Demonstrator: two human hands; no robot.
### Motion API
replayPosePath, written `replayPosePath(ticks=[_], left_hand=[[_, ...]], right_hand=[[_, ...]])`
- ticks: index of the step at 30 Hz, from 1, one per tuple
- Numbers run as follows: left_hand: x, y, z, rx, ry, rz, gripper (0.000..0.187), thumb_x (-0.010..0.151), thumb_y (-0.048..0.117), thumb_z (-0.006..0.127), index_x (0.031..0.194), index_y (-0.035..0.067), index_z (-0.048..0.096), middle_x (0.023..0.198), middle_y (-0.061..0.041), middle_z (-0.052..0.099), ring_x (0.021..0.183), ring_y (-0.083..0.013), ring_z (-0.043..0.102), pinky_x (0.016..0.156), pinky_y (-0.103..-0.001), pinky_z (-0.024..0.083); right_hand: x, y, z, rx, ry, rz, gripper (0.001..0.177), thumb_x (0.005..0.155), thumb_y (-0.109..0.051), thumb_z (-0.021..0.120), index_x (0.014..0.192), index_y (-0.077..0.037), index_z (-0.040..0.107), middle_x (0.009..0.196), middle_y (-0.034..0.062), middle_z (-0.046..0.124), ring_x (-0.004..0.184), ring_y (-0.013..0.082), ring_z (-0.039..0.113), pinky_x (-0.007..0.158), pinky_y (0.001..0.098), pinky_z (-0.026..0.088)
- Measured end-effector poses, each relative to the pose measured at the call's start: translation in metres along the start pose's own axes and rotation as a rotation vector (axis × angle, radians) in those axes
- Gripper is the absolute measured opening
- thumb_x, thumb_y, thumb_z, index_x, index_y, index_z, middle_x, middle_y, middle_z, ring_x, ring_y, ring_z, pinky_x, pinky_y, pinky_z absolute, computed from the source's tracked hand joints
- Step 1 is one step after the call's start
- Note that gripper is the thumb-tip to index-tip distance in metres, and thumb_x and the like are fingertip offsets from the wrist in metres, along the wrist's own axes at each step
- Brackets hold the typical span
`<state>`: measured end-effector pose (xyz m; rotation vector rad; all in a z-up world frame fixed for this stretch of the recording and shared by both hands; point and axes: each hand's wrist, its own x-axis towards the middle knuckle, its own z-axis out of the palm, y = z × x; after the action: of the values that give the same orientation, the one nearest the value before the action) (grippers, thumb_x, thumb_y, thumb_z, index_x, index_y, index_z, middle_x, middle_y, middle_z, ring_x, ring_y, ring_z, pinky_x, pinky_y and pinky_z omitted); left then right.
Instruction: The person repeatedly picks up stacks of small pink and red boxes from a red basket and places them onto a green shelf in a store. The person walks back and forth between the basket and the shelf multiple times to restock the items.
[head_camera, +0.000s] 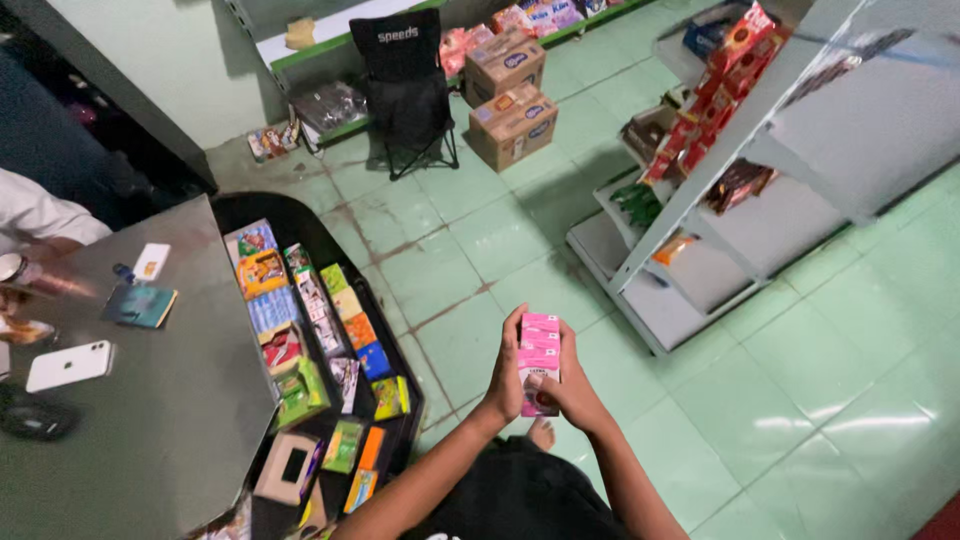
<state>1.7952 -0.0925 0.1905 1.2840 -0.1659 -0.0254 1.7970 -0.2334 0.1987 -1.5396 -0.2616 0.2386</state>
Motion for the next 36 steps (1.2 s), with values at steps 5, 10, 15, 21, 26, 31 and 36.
replayPosePath(ticks=[5,10,15,21,26,31,36], left_hand=[[0.096,-0.006,0.027,0.06,0.039,0.037,0.079,0.106,0.062,0.021,0.16,0.005,0.024,0.155,-0.016,0.041,0.142,-0.0246,0.043,0.119,-0.037,0.032],[0.162,-0.019,0.029,-0.037,0.099,-0.07,0.069,0.106,0.054,0.019,0.158,0.01,0.026,0.155,-0.012,0.042,0.141,-0.0222,0.045,0.118,-0.036,0.033],[0.25,-0.059,0.01,-0.219,0.184,-0.075,0.06,0.109,0.046,0.025,0.153,0.006,0.037,0.146,-0.012,0.048,0.133,-0.0207,0.05,0.114,-0.036,0.039],[0.377,-0.077,-0.015,-0.294,0.139,-0.038,0.05,0.108,0.03,0.035,0.15,0.003,0.041,0.141,-0.012,0.052,0.128,-0.0187,0.052,0.111,-0.032,0.04],[0.484,-0.058,-0.045,-0.302,0.044,-0.069,0.051,0.107,0.03,0.035,0.151,0.003,0.039,0.14,-0.012,0.052,0.127,-0.0197,0.052,0.11,-0.033,0.041],[0.565,-0.054,-0.074,-0.154,0.035,-0.04,0.056,0.11,0.036,0.032,0.153,0.002,0.037,0.147,-0.014,0.05,0.135,-0.021,0.049,0.116,-0.034,0.037],[0.625,-0.078,-0.098,0.153,0.145,-0.21,0.067,0.107,0.05,0.024,0.156,0.007,0.04,0.139,-0.017,0.056,0.126,-0.025,0.054,0.109,-0.036,0.04]], right_hand=[[0.078,-0.015,-0.063,0.04,-0.049,-0.015,0.112,0.076,-0.053,0.072,0.158,-0.007,0.012,0.147,0.0137,0.042,0.137,0.0234,0.044,0.112,0.0369,0.036],[0.143,-0.002,-0.101,0.024,-0.095,0.04,0.115,0.075,-0.06,0.071,0.158,-0.007,0.012,0.143,0.015,0.044,0.128,0.0238,0.05,0.105,0.0383,0.043],[0.222,0.048,-0.13,-0.013,-0.065,0.02,0.108,0.085,-0.056,0.073,0.163,-0.009,0.014,0.145,0.0191,0.044,0.125,0.0293,0.047,0.103,0.0431,0.038],[0.342,0.046,-0.159,-0.08,0.04,-0.029,0.103,0.082,-0.053,0.072,0.158,-0.006,0.02,0.144,0.0141,0.045,0.129,0.0232,0.049,0.107,0.037,0.042],[0.447,0.024,-0.175,-0.103,0.092,-0.092,0.102,0.081,-0.05,0.071,0.158,-0.006,0.021,0.141,0.0145,0.048,0.125,0.022,0.051,0.104,0.0346,0.042],[0.524,0.033,-0.18,-0.02,0.16,-0.008,0.1,0.078,-0.046,0.071,0.156,-0.005,0.025,0.14,0.0139,0.049,0.122,0.0227,0.052,0.101,0.0358,0.043],[0.594,0.07,-0.198,0.083,0.08,0.055,0.091,0.082,-0.041,0.066,0.155,-0.004,0.025,0.146,0.0142,0.048,0.139,0.0234,0.044,0.115,0.036,0.032]])
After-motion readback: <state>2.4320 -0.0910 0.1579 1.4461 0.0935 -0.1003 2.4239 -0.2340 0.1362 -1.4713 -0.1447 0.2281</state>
